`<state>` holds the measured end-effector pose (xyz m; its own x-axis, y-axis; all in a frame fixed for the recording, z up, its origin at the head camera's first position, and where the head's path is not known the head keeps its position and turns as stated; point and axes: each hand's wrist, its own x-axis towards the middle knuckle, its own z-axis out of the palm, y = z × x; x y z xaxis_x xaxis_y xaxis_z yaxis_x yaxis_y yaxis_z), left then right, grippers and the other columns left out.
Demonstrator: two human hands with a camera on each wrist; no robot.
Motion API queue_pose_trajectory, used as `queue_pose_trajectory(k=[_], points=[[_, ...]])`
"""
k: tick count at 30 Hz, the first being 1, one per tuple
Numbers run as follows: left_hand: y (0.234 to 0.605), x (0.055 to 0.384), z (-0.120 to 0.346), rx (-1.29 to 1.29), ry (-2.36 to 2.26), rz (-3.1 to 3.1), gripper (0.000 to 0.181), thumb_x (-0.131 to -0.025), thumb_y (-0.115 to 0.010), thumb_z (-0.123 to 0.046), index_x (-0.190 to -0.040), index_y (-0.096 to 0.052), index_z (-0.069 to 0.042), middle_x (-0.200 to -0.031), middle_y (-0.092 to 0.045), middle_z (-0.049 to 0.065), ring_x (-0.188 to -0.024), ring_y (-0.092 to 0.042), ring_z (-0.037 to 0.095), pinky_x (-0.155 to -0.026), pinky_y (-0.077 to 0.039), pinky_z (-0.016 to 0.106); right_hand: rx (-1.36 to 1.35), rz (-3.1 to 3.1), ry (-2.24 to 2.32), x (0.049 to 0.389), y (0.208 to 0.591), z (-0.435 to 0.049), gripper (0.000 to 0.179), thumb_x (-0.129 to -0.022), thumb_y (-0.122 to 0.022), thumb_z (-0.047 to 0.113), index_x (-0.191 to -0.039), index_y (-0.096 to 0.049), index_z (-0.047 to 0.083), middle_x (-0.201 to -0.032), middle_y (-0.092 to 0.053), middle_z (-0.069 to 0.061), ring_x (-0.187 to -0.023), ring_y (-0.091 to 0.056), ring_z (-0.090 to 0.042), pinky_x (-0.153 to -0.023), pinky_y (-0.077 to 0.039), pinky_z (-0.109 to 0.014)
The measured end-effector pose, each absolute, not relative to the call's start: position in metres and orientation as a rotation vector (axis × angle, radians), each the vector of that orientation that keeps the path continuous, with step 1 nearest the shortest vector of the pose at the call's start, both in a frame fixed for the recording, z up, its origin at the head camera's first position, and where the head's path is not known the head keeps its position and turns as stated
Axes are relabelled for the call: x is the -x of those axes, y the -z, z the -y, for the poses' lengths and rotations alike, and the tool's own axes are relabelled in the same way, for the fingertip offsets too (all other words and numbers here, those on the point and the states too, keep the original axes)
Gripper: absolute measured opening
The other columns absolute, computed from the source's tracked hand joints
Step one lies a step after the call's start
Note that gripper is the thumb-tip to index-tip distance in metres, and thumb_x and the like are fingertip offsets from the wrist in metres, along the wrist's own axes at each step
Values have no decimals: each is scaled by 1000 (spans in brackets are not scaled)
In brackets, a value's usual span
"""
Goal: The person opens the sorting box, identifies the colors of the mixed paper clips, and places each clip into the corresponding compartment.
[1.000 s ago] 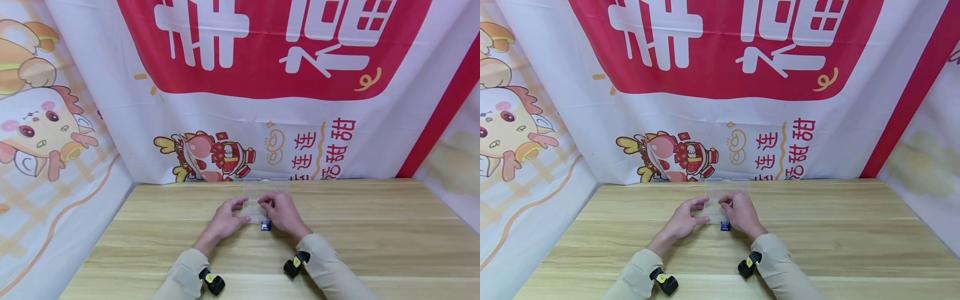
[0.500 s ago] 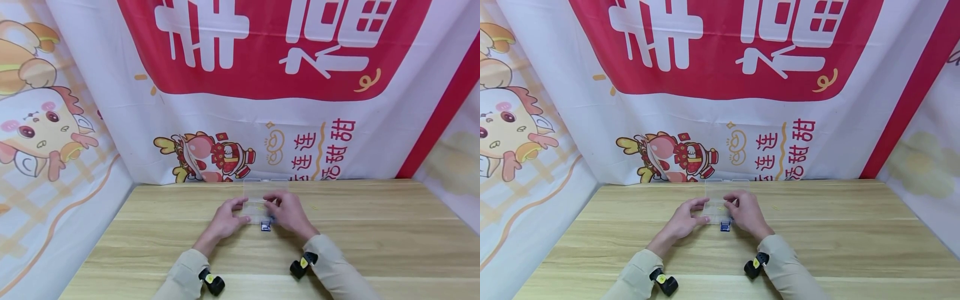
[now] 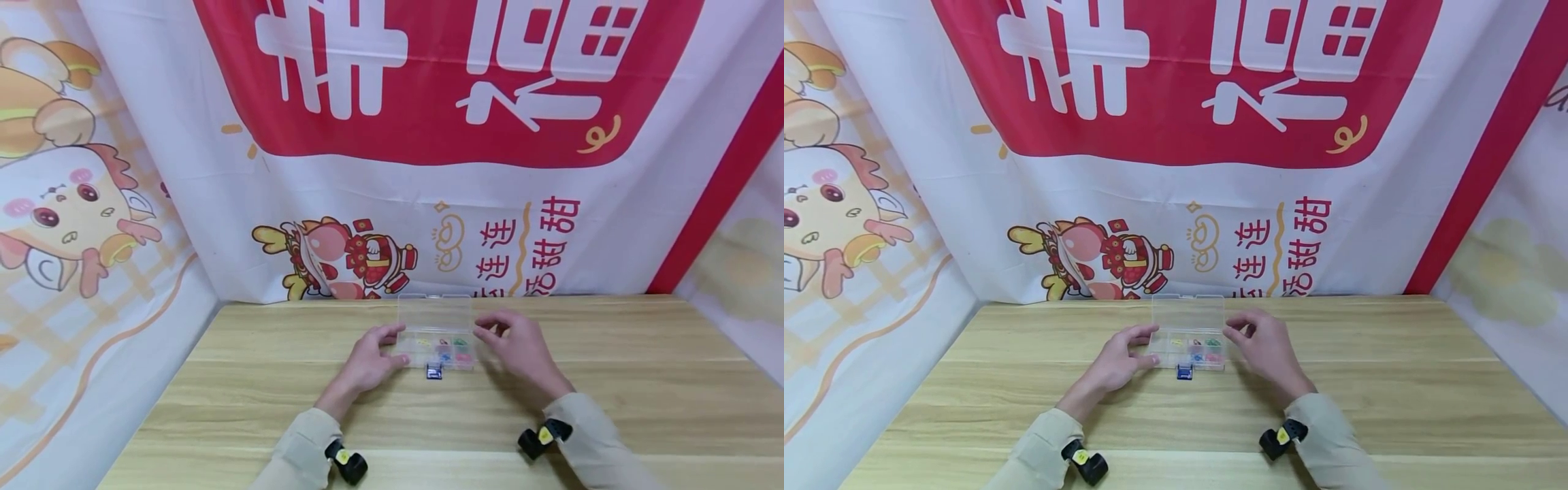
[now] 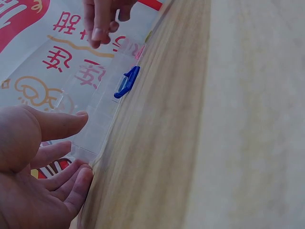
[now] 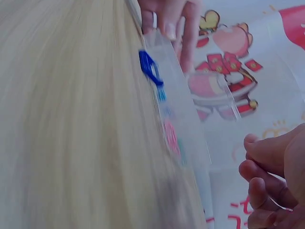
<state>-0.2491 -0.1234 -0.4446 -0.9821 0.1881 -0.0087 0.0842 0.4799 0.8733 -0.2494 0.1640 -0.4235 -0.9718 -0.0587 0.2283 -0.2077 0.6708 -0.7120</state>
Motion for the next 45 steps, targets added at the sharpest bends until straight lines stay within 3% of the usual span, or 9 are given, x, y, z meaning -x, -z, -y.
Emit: queue_pose_trajectory(k=[20, 34, 45], points=[[443, 248, 123, -226, -1525, -2614, 66, -90, -82, -13, -151, -58, -15, -149, -58, 17, -133, -59, 34, -109, -56, 48, -27, 2860, -1097, 250, 433, -234, 35, -95, -80, 22, -123, -75, 2, -112, -77, -15, -96, -67, -25, -75, -54, -31], [444, 248, 122, -230, -1522, -2618, 65, -90, -82, -14, -151, -58, -15, -148, -58, 15, -131, -59, 32, -107, -56, 47, -170, 2848, -973, 255, 442, -237, 21, -89, -83, 13, -108, -81, 4, -97, -80, -9, -87, -69, -18, -74, -55, -30], [444, 247, 122, -223, -1519, -2624, 65, -90, -82, -14, -151, -58, -16, -147, -58, 15, -129, -60, 31, -105, -57, 46, -165, 2864, -961, 259, 444, -230, 14, -94, -78, 11, -106, -83, 9, -107, -81, -11, -99, -71, -27, -85, -60, -44]])
